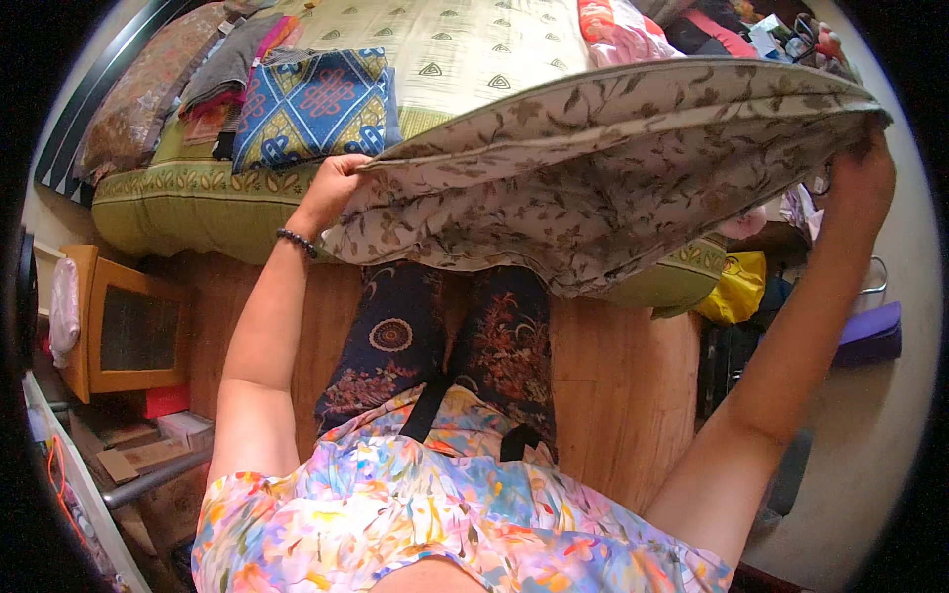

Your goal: The person folds a blue patterned cloth, a white floral sheet, and several towels on a bed. They handle each item individually, smoothing and folding them into neat stacks before placing them on the bed.

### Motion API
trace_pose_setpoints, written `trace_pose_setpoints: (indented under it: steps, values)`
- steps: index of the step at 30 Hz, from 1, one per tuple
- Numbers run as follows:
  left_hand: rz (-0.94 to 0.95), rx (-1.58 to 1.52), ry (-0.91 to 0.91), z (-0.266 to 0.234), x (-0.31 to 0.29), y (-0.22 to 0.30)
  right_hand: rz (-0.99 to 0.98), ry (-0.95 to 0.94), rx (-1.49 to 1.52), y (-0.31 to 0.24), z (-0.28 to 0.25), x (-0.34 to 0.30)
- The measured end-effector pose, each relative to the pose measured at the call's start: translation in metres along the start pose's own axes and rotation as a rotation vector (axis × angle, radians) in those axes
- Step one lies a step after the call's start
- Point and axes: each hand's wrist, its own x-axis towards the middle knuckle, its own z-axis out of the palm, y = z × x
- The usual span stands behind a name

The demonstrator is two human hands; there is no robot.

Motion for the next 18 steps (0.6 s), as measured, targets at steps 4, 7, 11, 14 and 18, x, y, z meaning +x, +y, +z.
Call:
trace_pose_setpoints:
  steps: [4, 7, 11, 14, 18]
  values:
    - [-0.017, 0.377, -0.163, 0.004, 0.0, 0.018, 0.015, 0.196, 0.29, -0.031, -0.004, 0.04]
    - [-0.01, 0.903, -0.039, -0.003, -0.014, 0.003, 0.025, 0.247, 0.4, -0.056, -0.014, 0.056]
    - [0.12, 0.127, 0.097, -0.041, 0.001, 0.013, 0.027, 0.267, 0.404, -0.069, -0.046, 0.08]
    - [0.216, 0.028, 0.184, -0.05, 0.017, 0.067, 0.053, 0.325, 0.386, -0.063, -0.076, 0.096]
    - [0.053, -0.253, 0.218, -0.047, 0.017, 0.133, 0.105, 0.407, 0.376, -0.055, -0.123, 0.11]
